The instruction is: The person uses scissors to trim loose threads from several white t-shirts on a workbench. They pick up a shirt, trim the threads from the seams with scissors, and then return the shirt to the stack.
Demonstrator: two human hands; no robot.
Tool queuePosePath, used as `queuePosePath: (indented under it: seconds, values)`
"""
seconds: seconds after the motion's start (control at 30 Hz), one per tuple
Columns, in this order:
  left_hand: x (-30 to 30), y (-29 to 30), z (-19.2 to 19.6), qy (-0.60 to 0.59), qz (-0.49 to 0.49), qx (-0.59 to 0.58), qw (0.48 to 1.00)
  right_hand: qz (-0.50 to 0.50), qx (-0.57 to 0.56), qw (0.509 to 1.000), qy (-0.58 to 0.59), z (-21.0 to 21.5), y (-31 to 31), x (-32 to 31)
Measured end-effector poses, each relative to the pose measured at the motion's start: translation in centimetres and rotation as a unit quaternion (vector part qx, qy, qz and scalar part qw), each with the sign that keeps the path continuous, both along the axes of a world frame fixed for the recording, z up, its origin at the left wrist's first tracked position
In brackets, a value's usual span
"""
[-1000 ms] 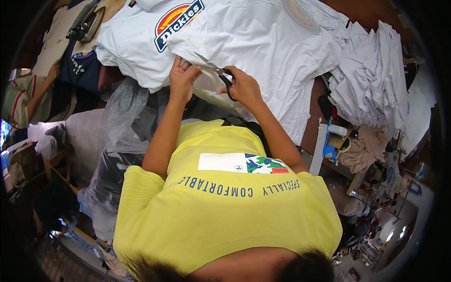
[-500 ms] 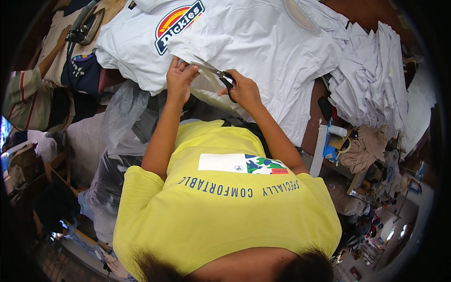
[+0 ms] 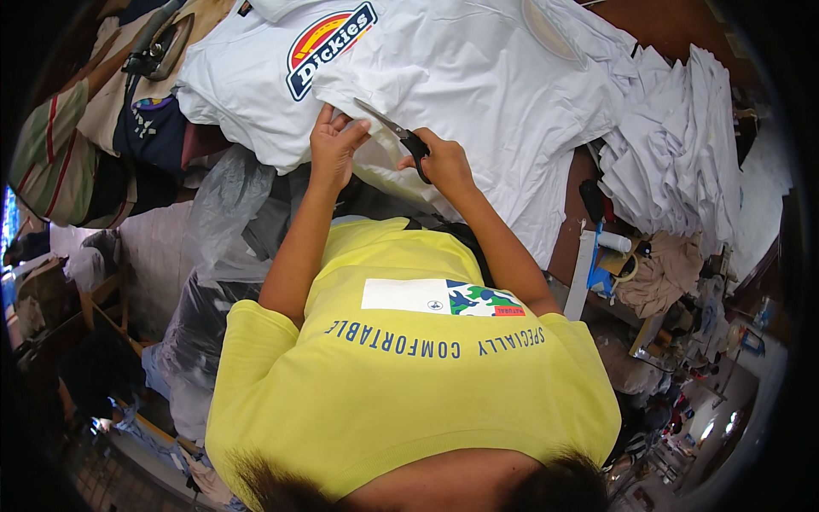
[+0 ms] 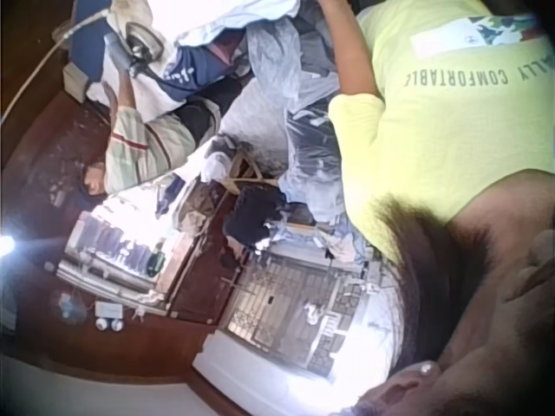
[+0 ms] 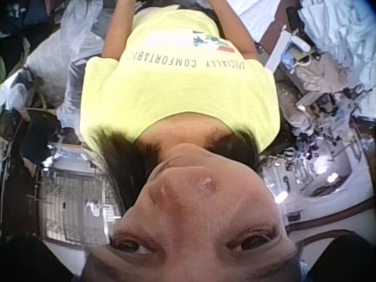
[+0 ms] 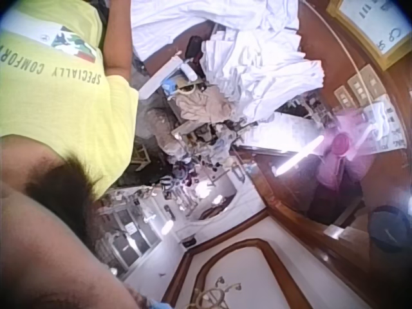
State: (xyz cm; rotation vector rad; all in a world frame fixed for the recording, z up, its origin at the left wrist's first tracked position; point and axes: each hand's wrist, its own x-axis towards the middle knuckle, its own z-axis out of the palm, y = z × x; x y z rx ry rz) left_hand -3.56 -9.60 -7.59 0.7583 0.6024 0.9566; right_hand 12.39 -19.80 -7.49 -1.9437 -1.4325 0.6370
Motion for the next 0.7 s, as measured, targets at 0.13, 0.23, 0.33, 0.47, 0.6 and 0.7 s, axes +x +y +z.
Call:
queuePosePath:
  seconds: [0.13, 0.23, 0.33, 0.47, 0.6, 0.7]
  values:
    - [0.0, 0.4, 0.0, 0.002, -0.001, 0.007, 1.000, -0.050, -0.002, 0.998, 0.040, 0.9, -0.9, 0.2]
    - [-0.1, 0.7, 0.5, 0.019, 0.010, 0.010, 1.000, -0.097, -0.009, 0.995, 0.027, 0.8, -4.1, 2.2]
    - [-0.4, 1.1, 0.7, 0.053, 0.009, 0.026, 0.998, -0.176, -0.018, 0.984, -0.030, -0.2, -10.1, 4.2]
    - [-0.3, 2.3, 0.1, 0.040, -0.026, -0.004, 0.999, -0.348, -0.116, 0.926, -0.085, -2.4, -19.3, 5.5]
    - [0.2, 3.8, -1.3, -0.001, -0.064, -0.073, 0.995, -0.393, -0.103, 0.909, 0.098, -5.5, -22.9, 4.5]
    - [1.5, 4.6, -1.2, -0.033, -0.074, -0.063, 0.995, -0.349, 0.009, 0.932, 0.097, -6.1, -21.0, 3.3]
